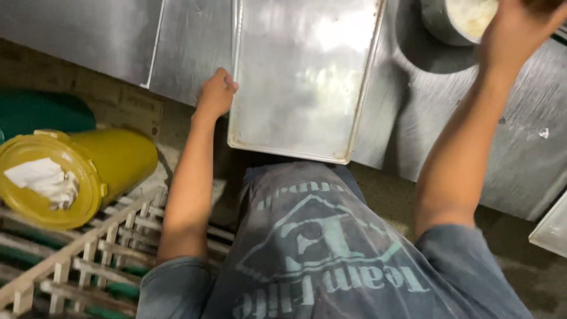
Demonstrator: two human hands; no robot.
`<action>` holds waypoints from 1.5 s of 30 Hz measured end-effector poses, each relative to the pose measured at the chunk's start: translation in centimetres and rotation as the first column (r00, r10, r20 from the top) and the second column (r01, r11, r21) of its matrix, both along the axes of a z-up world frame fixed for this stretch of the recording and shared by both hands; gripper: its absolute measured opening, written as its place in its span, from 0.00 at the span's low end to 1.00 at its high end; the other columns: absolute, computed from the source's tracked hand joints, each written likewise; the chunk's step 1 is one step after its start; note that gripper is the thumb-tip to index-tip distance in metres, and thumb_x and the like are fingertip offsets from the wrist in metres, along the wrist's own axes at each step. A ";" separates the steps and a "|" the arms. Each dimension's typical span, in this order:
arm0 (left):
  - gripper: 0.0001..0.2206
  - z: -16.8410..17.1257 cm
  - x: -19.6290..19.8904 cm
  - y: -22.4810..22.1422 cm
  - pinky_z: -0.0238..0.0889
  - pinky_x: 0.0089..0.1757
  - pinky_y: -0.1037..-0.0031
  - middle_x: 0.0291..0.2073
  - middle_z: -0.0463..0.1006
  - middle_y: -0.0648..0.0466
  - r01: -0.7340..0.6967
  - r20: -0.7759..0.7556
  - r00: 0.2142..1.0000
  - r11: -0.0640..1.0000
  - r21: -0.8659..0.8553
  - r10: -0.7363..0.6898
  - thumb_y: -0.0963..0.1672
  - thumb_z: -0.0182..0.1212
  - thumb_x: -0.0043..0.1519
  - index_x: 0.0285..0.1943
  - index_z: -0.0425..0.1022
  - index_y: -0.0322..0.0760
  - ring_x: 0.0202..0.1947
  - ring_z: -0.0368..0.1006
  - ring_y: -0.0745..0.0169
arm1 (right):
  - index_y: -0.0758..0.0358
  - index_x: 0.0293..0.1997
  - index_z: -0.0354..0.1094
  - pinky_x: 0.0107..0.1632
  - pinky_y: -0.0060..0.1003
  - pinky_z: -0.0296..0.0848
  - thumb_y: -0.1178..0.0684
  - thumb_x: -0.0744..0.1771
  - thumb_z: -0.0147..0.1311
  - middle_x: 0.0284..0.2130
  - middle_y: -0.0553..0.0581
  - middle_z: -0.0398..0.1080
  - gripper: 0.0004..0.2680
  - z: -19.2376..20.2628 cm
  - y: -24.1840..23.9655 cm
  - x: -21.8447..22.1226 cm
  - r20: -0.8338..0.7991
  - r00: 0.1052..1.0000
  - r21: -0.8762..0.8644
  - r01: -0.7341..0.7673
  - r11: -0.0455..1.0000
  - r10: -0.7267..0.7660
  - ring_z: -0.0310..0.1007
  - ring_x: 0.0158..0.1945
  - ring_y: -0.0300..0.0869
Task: Greasing metal baking trays using a brush and a bowl of shortening or grease mixture.
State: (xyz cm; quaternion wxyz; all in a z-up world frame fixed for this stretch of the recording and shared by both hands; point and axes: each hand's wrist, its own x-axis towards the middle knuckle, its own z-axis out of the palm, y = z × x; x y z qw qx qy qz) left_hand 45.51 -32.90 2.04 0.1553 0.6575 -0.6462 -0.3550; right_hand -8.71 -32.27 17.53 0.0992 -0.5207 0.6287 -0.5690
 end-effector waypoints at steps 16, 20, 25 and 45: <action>0.05 -0.6 1.0 -4.1 0.72 0.22 0.64 0.26 0.78 0.47 0.121 -0.308 0.952 0.918 0.376 0.001 0.41 0.60 0.64 0.40 0.70 0.32 0.22 0.77 0.56 | 0.60 0.49 0.76 0.63 0.45 0.71 0.51 0.65 0.64 0.45 0.56 0.79 0.10 -8.5 3.9 27.5 0.480 0.537 0.651 -0.748 0.128 0.693 0.78 0.53 0.45; 0.07 -0.9 1.4 -4.3 0.70 0.21 0.64 0.23 0.76 0.48 0.138 -0.359 0.933 0.900 0.414 0.022 0.41 0.61 0.64 0.37 0.69 0.31 0.19 0.75 0.58 | 0.61 0.56 0.72 0.61 0.44 0.73 0.51 0.66 0.65 0.51 0.57 0.76 0.15 -15.7 -8.8 21.3 0.399 0.493 0.563 -0.797 0.218 0.773 0.75 0.54 0.45; 0.10 0.0 1.1 -4.2 0.72 0.21 0.65 0.21 0.73 0.51 0.112 -0.342 0.938 0.882 0.457 0.058 0.41 0.62 0.64 0.33 0.67 0.31 0.19 0.73 0.61 | 0.59 0.51 0.77 0.53 0.42 0.77 0.55 0.70 0.60 0.44 0.54 0.78 0.06 -15.8 -15.4 20.7 0.195 0.571 0.454 -0.773 0.443 0.797 0.78 0.48 0.46; 0.06 0.1 0.5 -3.9 0.71 0.21 0.65 0.28 0.74 0.49 0.081 -0.270 0.962 0.891 0.447 0.048 0.41 0.60 0.65 0.40 0.68 0.32 0.20 0.74 0.60 | 0.54 0.54 0.73 0.51 0.43 0.74 0.59 0.64 0.61 0.55 0.56 0.75 0.14 -7.0 11.5 27.4 -0.227 0.685 0.412 -0.576 0.706 0.692 0.73 0.48 0.53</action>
